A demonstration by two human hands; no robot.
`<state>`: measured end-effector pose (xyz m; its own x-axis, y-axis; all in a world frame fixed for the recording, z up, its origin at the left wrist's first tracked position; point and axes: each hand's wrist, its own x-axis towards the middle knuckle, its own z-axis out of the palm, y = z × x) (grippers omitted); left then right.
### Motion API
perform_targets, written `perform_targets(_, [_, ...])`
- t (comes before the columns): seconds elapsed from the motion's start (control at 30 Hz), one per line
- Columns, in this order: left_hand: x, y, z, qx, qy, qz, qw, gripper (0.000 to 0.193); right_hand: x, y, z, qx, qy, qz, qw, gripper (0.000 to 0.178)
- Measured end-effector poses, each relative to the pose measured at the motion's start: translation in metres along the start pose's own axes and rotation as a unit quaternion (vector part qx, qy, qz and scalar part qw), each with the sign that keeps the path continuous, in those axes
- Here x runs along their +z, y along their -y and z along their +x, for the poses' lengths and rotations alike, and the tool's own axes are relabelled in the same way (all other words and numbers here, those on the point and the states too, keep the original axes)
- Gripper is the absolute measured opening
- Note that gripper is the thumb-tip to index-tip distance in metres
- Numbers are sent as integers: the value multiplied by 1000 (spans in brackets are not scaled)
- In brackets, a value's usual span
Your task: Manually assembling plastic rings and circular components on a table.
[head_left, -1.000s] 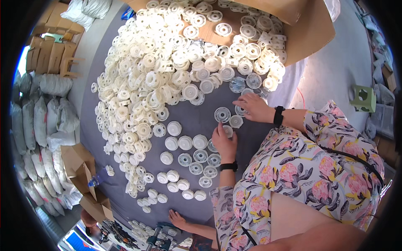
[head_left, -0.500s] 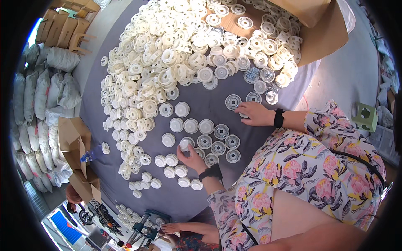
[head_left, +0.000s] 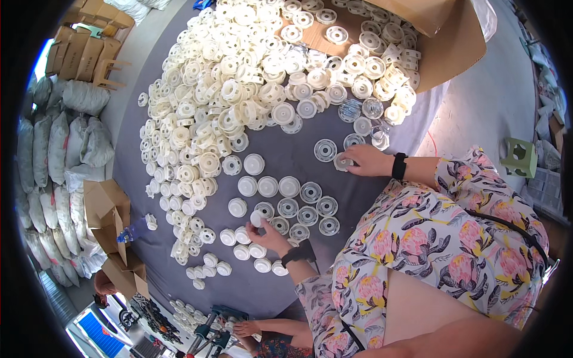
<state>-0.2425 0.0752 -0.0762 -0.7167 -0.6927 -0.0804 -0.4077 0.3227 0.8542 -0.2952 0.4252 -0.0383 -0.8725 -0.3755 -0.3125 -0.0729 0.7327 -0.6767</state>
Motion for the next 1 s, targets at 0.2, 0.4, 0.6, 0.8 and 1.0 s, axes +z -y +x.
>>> perform_targets(0.2, [-1,8,3,95,15,94,991,43,9,-14,-2,-38,-38,8,999,29])
perform_targets(0.4, [13,-16,-1,198,61,357,911,35,3,-17,-7,-14,-28,24,999,28])
perform_targets(0.6, [73,-60,-60,343,365,130,856,32,2,-27,-18,29,-38,20,999,26])
perform_targets(0.8, [143,-64,-101,438,351,178,809,30,2,-22,-20,40,-37,60,997,28])
perform_targets(1.0, [126,-69,-105,55,500,-86,860,34,-9,-12,-20,112,-70,196,972,36])
